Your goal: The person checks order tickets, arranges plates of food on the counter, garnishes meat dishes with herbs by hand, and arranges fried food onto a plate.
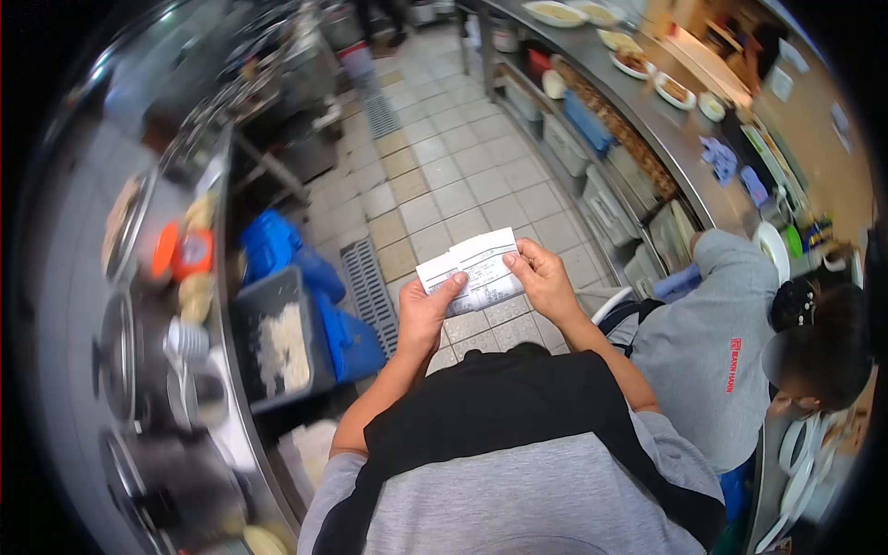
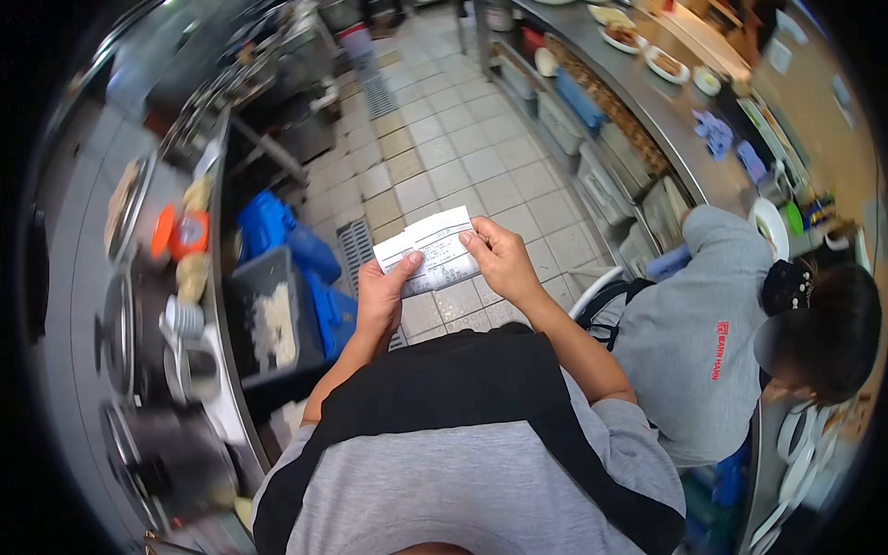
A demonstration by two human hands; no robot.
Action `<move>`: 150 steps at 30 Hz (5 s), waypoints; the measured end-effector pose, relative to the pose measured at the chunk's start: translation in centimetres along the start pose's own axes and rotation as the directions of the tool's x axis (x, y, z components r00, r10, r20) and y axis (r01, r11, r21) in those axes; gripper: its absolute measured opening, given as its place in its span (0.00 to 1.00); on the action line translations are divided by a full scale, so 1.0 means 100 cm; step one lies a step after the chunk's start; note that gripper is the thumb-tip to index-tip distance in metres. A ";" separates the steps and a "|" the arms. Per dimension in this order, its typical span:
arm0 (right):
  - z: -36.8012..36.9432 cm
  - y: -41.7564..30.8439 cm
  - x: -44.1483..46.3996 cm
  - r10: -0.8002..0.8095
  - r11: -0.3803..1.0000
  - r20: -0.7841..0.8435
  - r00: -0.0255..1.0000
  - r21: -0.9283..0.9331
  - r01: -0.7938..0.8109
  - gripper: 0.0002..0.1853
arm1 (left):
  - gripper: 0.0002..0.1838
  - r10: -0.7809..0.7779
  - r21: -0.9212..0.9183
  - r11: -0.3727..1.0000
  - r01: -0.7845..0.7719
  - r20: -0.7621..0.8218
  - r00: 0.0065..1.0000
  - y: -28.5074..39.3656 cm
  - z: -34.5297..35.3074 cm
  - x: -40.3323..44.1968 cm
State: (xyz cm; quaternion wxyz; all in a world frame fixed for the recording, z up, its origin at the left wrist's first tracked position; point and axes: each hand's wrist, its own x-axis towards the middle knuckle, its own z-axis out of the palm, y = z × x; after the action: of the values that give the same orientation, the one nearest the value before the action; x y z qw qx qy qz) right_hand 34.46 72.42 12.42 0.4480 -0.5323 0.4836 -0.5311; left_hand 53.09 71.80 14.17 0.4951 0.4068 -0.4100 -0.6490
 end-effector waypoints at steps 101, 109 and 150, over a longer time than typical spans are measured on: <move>-0.905 0.058 -0.111 -0.240 0.416 -0.593 -0.768 0.652 -0.634 0.22 | 0.16 -0.133 0.272 0.876 -0.399 0.930 0.342 -0.115 0.637 0.604; -0.886 0.048 -0.084 -0.225 0.417 -0.537 -0.813 0.701 -0.579 0.18 | 0.16 -0.099 0.247 0.857 -0.452 0.940 0.325 -0.112 0.638 0.602; -0.714 -0.071 0.265 0.063 0.479 -0.502 0.863 -0.743 -0.467 0.06 | 0.20 -0.300 0.072 0.720 -0.690 0.929 -0.217 -0.107 0.714 0.585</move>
State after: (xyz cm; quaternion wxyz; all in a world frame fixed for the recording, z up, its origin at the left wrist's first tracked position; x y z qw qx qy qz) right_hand -37.43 49.68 25.38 0.0995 -0.4740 0.8389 -0.2482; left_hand -27.33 25.74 20.83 -0.0610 -0.1883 -0.8806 -0.4305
